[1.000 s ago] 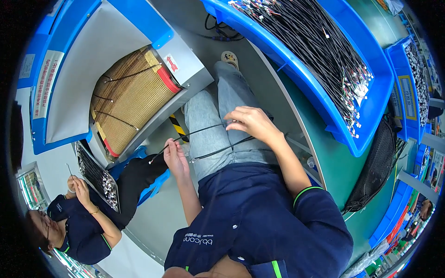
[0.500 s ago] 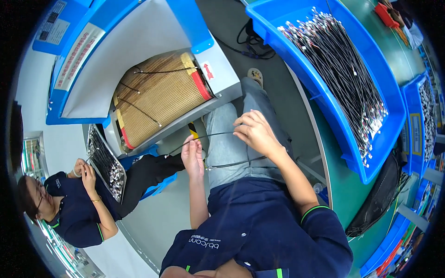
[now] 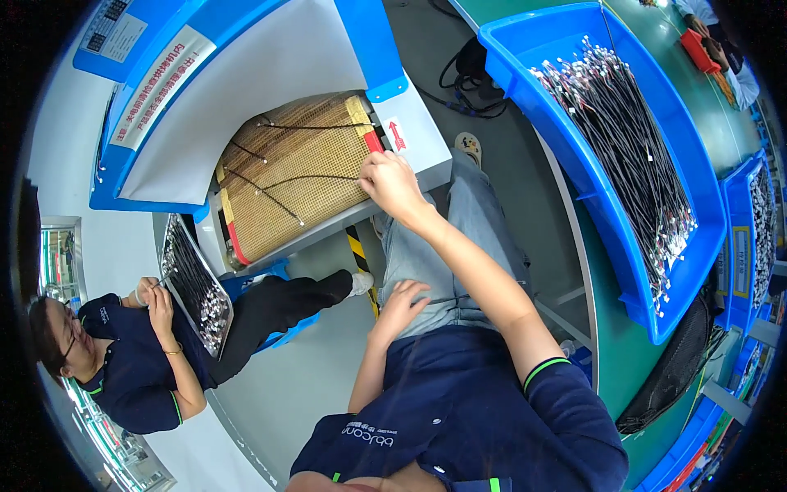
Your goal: The person places black wires into a machine for processing by hand.
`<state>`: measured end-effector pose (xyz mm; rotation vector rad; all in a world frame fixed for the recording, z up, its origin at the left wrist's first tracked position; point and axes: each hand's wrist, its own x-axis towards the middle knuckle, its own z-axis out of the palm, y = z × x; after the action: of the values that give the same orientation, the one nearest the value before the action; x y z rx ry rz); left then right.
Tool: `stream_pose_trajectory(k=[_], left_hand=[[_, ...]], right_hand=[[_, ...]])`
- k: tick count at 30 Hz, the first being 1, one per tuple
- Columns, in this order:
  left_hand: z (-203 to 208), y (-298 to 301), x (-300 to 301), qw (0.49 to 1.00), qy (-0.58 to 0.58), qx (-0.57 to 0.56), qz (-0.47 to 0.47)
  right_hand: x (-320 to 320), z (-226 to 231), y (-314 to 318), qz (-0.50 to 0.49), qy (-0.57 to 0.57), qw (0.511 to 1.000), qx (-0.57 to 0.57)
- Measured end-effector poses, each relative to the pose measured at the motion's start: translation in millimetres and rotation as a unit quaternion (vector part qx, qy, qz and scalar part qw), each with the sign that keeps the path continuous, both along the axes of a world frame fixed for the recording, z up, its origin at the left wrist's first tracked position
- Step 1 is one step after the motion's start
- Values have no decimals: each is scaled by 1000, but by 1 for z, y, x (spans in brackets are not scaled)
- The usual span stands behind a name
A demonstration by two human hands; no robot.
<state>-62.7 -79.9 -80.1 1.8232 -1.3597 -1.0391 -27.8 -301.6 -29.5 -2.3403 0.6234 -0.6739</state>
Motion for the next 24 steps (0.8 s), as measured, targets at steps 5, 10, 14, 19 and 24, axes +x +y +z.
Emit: stream_pose_trajectory(k=[5, 10, 14, 19, 24], left_hand=[[-7, -4, 11, 999, -30, 4, -22], [-10, -9, 16, 998, -43, 10, -37], [-6, -14, 11, 997, -52, 20, -50], [-7, -20, -9, 995, -68, 17, -65], [-19, -24, -31, 996, -65, 28, -61]], right_hand=[[39, -20, -6, -33, 7, 999, 17], [50, -26, -13, -45, 33, 997, 50], [46, -25, -17, -56, 40, 995, 68], [1, -8, -20, -45, 11, 997, 57], [-112, -23, -4, 37, -11, 990, 136]])
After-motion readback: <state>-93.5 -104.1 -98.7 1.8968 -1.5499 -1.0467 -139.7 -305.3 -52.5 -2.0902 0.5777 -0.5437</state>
